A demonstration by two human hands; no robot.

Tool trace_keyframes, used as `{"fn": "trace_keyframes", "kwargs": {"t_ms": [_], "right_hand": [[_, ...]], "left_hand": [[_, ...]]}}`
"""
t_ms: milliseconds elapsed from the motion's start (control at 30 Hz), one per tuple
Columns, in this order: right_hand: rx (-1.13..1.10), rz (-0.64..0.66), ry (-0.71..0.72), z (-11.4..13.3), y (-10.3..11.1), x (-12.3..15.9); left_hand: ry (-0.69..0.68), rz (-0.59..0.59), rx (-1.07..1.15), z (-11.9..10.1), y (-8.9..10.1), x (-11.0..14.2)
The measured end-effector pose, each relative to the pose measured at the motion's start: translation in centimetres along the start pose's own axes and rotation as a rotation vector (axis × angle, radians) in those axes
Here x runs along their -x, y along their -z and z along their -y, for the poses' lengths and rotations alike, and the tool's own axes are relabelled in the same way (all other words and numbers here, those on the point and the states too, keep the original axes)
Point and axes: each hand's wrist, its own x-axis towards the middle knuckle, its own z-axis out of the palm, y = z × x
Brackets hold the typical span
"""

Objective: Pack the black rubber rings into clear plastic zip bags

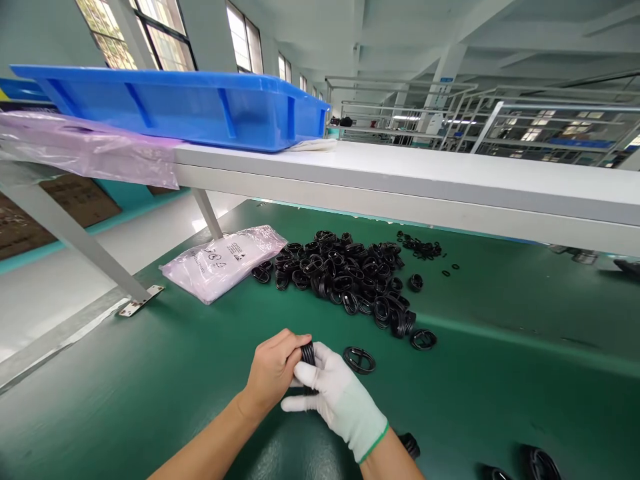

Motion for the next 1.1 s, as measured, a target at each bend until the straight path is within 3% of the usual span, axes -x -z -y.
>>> {"fn": "trace_keyframes", "kwargs": {"t_ms": [200, 367, 467, 567, 667, 733, 833, 900, 967, 1100], "right_hand": [[-0.220, 0.066, -0.095, 0.4, 1.8, -0.9], [-0.389, 0.046, -0.111, 0.4, 3.6, -1.4], [-0.535, 0.063, -0.190, 0.1, 4.9, -1.7], [-0.570, 0.043, -0.194, 0.0, 6.2, -2.1], [-0.528, -0.062, -0.219, 1.4, 7.6, -3.5], [-0.489, -0.163, -0.216, 3.8, 8.4, -5.0], [-0.498, -0.347, -0.066, 8.2, 9.3, -7.5], [-0.460, -0.482, 0.019, 9.9, 9.7, -8.6], [-0.317, -0.558, 0.025, 9.6, 10.0, -8.8], [0.139, -0.550, -0.009, 6.3, 9.8, -7.2]], "left_hand": [[0.131, -0.017, 0.147, 0.5, -0.7, -1.8], [0.270, 0.160, 0.329, 1.2, 0.4, -3.8], [0.419, 0.175, 0.493, 3.4, 0.9, -4.4], [0.545, 0.138, 0.421, 6.8, 0.2, -4.2], [0.585, 0.139, 0.244, 9.8, -0.9, -4.2], [0.583, 0.127, 0.153, 10.8, -1.3, -5.0], [0.561, 0.068, 0.050, 10.8, -1.5, -7.8], [0.533, 0.029, -0.027, 10.0, -1.7, -10.3], [0.506, 0.024, -0.101, 9.0, -2.2, -12.8], [0.444, 0.130, -0.208, 7.4, -2.1, -15.9]]}}
